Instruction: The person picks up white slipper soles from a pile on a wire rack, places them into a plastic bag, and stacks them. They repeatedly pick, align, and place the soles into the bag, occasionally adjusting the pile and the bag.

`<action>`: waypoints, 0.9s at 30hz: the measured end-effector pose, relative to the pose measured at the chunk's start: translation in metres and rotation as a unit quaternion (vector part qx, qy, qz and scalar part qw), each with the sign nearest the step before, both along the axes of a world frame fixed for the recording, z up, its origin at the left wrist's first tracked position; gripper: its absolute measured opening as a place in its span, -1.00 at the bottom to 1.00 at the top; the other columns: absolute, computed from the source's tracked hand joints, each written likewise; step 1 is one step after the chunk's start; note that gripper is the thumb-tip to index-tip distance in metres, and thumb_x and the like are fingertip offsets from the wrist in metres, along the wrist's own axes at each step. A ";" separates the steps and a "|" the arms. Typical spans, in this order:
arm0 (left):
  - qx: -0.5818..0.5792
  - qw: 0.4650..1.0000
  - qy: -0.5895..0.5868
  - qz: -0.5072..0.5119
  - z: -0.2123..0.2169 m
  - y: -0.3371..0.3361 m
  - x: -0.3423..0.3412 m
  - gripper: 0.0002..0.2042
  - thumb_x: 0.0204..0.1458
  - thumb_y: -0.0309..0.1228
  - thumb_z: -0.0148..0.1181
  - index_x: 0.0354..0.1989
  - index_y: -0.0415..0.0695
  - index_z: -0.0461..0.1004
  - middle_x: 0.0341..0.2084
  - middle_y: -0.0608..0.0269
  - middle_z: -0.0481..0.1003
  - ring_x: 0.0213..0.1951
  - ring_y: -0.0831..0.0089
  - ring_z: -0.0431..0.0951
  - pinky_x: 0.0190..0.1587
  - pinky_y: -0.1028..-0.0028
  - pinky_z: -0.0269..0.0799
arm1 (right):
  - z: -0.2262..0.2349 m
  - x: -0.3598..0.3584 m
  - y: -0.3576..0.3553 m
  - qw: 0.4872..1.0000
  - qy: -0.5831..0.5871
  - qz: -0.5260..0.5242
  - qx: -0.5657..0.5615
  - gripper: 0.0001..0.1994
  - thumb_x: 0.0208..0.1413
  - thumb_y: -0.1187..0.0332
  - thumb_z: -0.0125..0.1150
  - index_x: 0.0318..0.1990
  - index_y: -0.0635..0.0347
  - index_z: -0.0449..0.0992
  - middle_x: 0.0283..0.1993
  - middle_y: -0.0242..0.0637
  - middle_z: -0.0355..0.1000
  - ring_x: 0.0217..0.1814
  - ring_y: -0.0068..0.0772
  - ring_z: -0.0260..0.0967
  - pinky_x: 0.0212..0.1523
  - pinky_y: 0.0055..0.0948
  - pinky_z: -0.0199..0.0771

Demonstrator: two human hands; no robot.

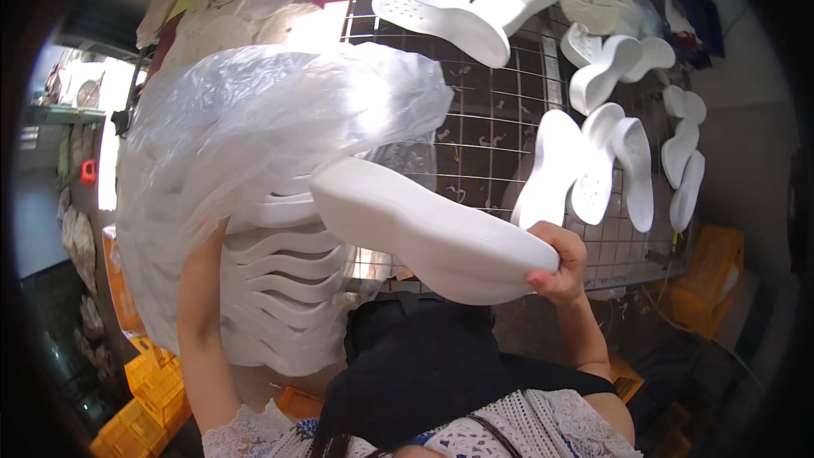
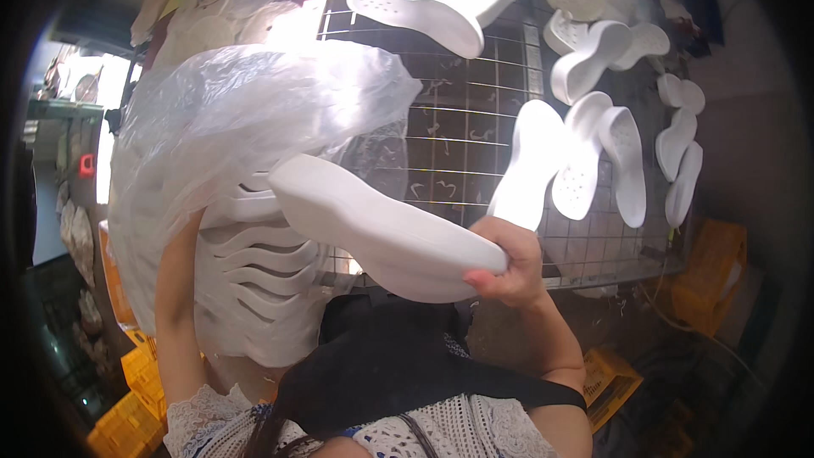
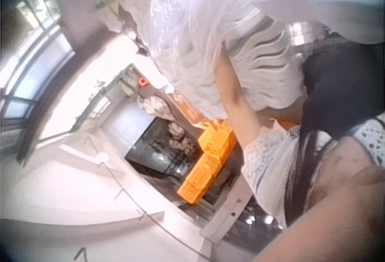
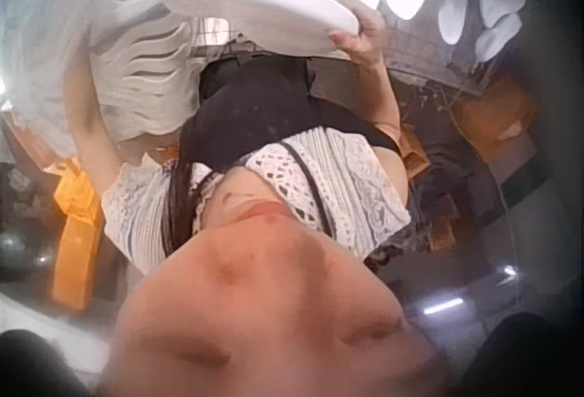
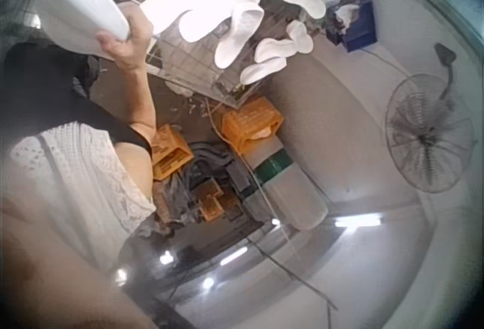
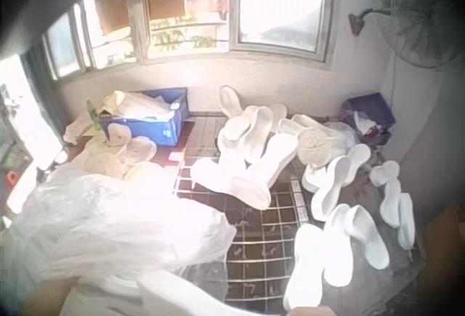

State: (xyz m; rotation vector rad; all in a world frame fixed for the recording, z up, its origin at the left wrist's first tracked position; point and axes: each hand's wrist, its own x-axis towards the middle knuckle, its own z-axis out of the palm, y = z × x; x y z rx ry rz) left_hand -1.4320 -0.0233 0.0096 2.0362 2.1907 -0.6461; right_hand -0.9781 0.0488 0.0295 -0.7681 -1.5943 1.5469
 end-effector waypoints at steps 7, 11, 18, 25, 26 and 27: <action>-0.021 0.965 -0.259 0.021 -0.055 0.060 0.190 -0.71 0.10 -0.24 0.10 -0.20 -0.23 0.52 -0.30 -0.03 0.51 -0.14 0.05 0.47 -0.12 0.19 0.40 | -0.064 0.033 -0.059 0.922 -0.352 -0.004 0.159 -0.73 -0.04 0.20 0.38 -0.32 0.19 0.52 -0.12 -0.28 0.48 -0.11 -0.26 0.45 -0.14 -0.32 0.41; 0.122 0.810 -0.562 -0.115 -0.090 0.099 0.350 -0.58 0.02 -0.33 0.21 0.03 -0.28 0.35 -0.08 -0.14 0.43 0.01 -0.03 0.41 0.05 0.18 0.35 | -0.174 0.117 -0.022 0.837 -0.408 -0.341 0.132 -0.71 0.06 0.24 0.25 -0.15 0.25 0.56 0.05 -0.08 0.44 0.10 -0.04 0.34 0.15 -0.15 0.21; 0.027 0.891 -0.447 0.071 -0.187 0.137 0.468 0.19 -0.33 -0.20 0.46 0.42 -0.21 -0.32 0.35 -0.41 -0.37 0.29 -0.30 0.02 0.23 -0.05 0.15 | -0.191 0.244 0.109 0.870 -0.343 -0.296 -0.195 -0.54 0.09 0.26 0.24 0.03 0.47 0.43 0.00 0.11 0.43 0.04 -0.15 0.41 0.10 -0.27 0.34; -0.223 0.146 -0.859 0.437 -0.187 0.099 0.368 -0.08 -0.19 -0.32 0.31 0.35 -0.31 -0.08 0.19 -0.08 0.26 0.23 0.12 0.29 0.24 0.17 0.28 | -0.135 0.221 0.051 0.927 -0.255 -0.247 -0.119 -0.53 0.11 0.28 0.25 0.11 0.39 0.40 0.08 0.06 0.37 0.18 -0.07 0.30 0.20 -0.25 0.24; -0.225 0.126 -0.856 0.447 -0.189 0.088 0.366 -0.10 -0.17 -0.30 0.31 0.34 -0.31 -0.06 0.17 -0.07 0.28 0.21 0.13 0.31 0.21 0.18 0.30 | -0.142 0.233 0.052 0.904 -0.290 -0.313 0.011 -0.47 0.06 0.27 0.31 0.14 0.37 0.37 0.14 0.06 0.32 0.22 -0.03 0.26 0.20 -0.23 0.23; -0.219 0.128 -0.854 0.454 -0.191 0.078 0.364 -0.12 -0.16 -0.28 0.31 0.33 -0.31 -0.03 0.15 -0.06 0.29 0.19 0.15 0.34 0.19 0.20 0.33 | -0.153 0.250 0.065 0.805 -0.494 -0.324 0.053 -0.44 0.00 0.32 0.35 0.16 0.32 0.36 0.20 0.03 0.26 0.24 -0.07 0.23 0.18 -0.22 0.25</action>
